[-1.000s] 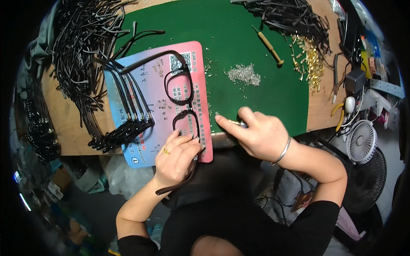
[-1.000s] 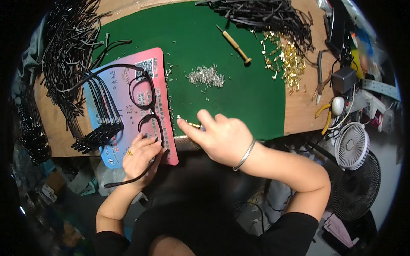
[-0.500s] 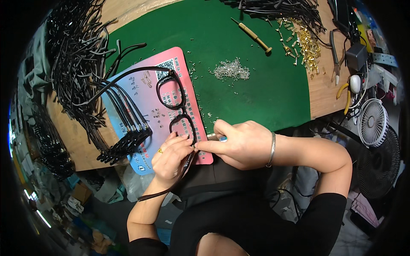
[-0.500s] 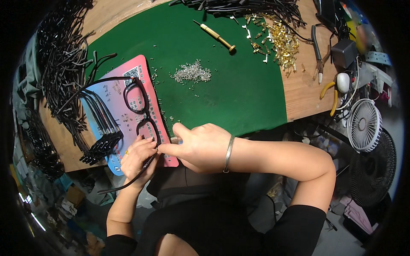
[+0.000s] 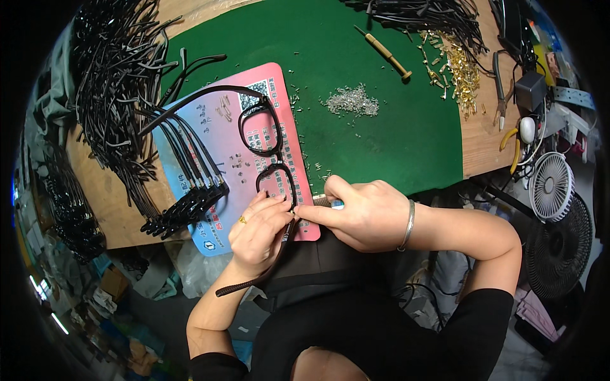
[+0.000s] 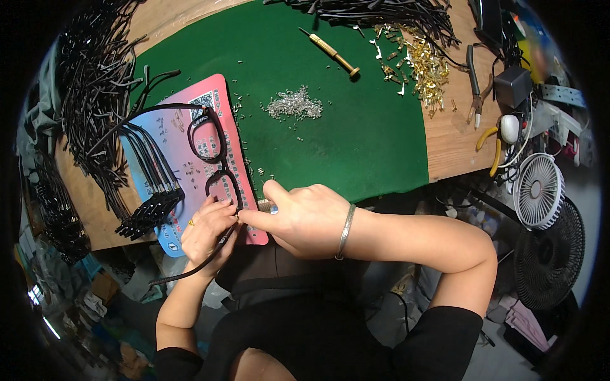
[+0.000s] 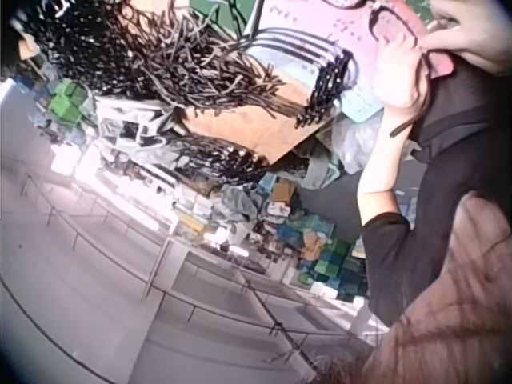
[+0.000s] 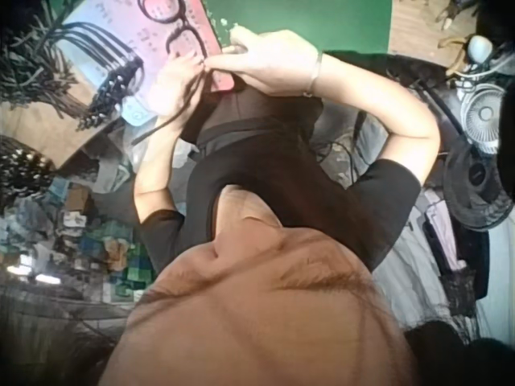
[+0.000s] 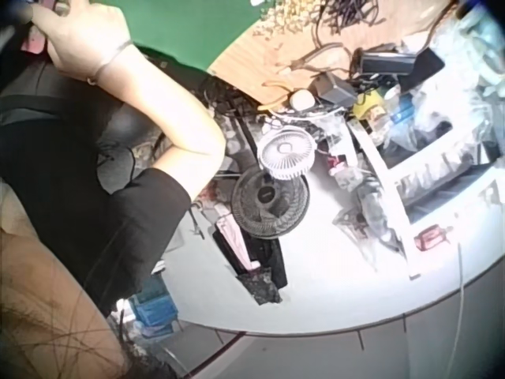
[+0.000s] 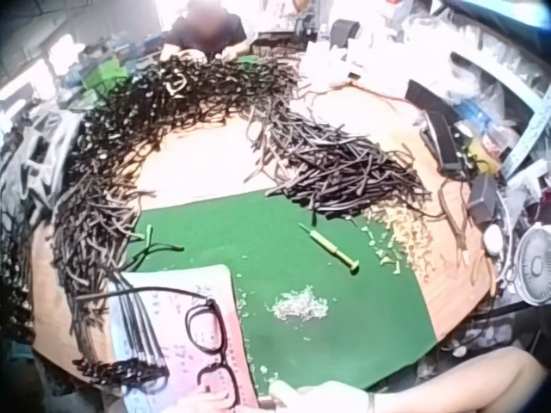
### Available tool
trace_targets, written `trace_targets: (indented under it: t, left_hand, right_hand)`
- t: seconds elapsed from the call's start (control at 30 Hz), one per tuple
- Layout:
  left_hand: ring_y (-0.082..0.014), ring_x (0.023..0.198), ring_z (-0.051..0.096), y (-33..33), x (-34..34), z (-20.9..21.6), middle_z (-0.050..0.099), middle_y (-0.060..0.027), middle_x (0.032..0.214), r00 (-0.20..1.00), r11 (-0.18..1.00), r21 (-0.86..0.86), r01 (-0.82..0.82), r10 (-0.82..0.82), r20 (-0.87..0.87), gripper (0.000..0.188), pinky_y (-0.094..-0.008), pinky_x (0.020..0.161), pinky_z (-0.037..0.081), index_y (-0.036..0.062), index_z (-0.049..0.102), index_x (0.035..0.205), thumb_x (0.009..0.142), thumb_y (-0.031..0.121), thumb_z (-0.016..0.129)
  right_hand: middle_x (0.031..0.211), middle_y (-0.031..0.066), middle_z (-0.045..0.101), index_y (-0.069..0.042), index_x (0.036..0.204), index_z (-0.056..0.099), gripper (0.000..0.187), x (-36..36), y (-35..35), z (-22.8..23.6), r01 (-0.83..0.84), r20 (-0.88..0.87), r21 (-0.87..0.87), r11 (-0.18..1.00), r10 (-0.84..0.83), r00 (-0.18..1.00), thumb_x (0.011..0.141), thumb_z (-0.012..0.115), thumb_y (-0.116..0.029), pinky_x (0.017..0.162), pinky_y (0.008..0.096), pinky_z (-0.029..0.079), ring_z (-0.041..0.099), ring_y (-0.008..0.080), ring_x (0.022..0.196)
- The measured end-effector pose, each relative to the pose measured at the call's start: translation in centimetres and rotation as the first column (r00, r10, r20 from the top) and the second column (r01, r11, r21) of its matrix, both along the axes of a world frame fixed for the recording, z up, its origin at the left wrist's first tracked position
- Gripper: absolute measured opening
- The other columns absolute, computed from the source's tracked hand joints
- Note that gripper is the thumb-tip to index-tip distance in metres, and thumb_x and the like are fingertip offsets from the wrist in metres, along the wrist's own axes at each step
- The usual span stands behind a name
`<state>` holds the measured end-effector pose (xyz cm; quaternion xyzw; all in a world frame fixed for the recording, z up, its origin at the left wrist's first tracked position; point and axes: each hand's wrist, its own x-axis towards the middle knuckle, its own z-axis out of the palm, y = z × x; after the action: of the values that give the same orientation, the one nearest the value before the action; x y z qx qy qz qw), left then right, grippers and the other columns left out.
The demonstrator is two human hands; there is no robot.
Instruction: The person repeatedly picks up black cables and small metallic connectors from a green work mat, inserts the connectors into the cable ends, and places the assembled units on a pink and blue card. The person continues this repetitive assembly process throughout the clip.
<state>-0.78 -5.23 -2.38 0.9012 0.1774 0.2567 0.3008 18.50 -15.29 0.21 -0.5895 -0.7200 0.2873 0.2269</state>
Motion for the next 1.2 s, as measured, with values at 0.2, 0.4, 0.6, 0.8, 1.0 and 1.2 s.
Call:
trace_targets:
  t: [0.2, 0.4, 0.6, 0.8, 1.0, 1.2]
  left_hand:
    - [-0.0249, 0.083, 0.066, 0.1, 0.1, -0.1, 0.067, -0.0093, 0.083, 0.999, 1.000, -0.007, 0.016, -0.015, 0.032, 0.014, -0.0404, 0.086, 0.050, 0.0030, 0.065, 0.078, 0.067, -0.002, 0.072]
    - [-0.0250, 0.082, 0.066, 0.2, -0.1, -0.3, 0.067, -0.0095, 0.082, 0.997, 0.999, -0.020, 0.029, -0.027, 0.066, 0.012, -0.0409, 0.087, 0.050, 0.0027, 0.065, 0.076, 0.067, -0.002, 0.071]
    - [-0.0257, 0.083, 0.067, 0.4, -0.2, -0.6, 0.068, -0.0098, 0.082, 0.997, 0.998, 0.020, 0.065, -0.066, 0.041, 0.021, -0.0440, 0.086, 0.051, 0.0028, 0.061, 0.077, 0.065, 0.001, 0.078]
    - [-0.0219, 0.082, 0.066, 0.1, 0.1, -0.6, 0.067, -0.0072, 0.082, 0.999, 0.999, -0.031, 0.025, -0.024, 0.026, 0.012, -0.0432, 0.093, 0.045, 0.0050, 0.065, 0.075, 0.068, 0.002, 0.073]
    - [-0.0170, 0.068, 0.060, 0.6, 0.6, 1.6, 0.065, -0.0033, 0.076, 0.991, 0.971, -0.235, -0.034, 0.064, 0.121, 0.020, -0.0465, 0.100, 0.032, 0.0103, 0.062, 0.075, 0.063, 0.003, 0.077]
    - [-0.0131, 0.050, 0.056, 1.9, -3.2, 11.6, 0.062, -0.0076, 0.063, 0.849, 0.584, -0.806, 0.101, 0.371, 0.375, 0.019, -0.0240, 0.046, 0.044, 0.0024, 0.061, 0.075, 0.061, -0.005, 0.073]
  right_hand:
    - [0.079, 0.0092, 0.051, -0.012, 0.115, 0.054, 0.042, 0.4, 0.4, 0.0, -0.134, 0.288, 0.136, 0.982, 0.091, 0.953, 0.074, 0.057, -0.019, 0.040, 0.0334, 0.049, 0.058, 0.0196, 0.047]
    - [0.080, 0.0119, 0.052, -0.007, 0.120, 0.050, 0.046, 0.4, 0.8, 0.1, -0.144, 0.218, 0.083, 0.986, 0.123, 0.968, 0.074, 0.056, -0.015, 0.042, 0.0350, 0.050, 0.058, 0.0221, 0.048]
    - [0.082, 0.0137, 0.052, -0.006, 0.120, 0.049, 0.048, 0.5, 1.1, 0.0, -0.156, 0.180, 0.038, 0.987, 0.146, 0.973, 0.074, 0.056, -0.014, 0.043, 0.0365, 0.050, 0.059, 0.0247, 0.049]
    - [0.074, 0.0075, 0.049, -0.007, 0.117, 0.053, 0.043, 0.4, 0.8, 0.0, -0.124, 0.264, 0.123, 0.985, 0.088, 0.961, 0.075, 0.055, -0.013, 0.041, 0.0308, 0.047, 0.056, 0.0184, 0.050]
    - [0.086, 0.0092, 0.049, -0.007, 0.119, 0.050, 0.050, 2.2, -0.3, 2.9, 0.030, 0.085, 0.076, 0.997, -0.037, 0.996, 0.074, 0.066, -0.021, 0.050, 0.0311, 0.049, 0.059, 0.0214, 0.061]
    - [0.086, 0.0114, 0.051, -0.005, 0.117, 0.050, 0.041, 2.3, 0.8, 0.9, 0.075, -0.046, 0.004, 0.997, -0.075, 0.996, 0.080, 0.062, -0.018, 0.057, 0.0354, 0.050, 0.059, 0.0269, 0.065]
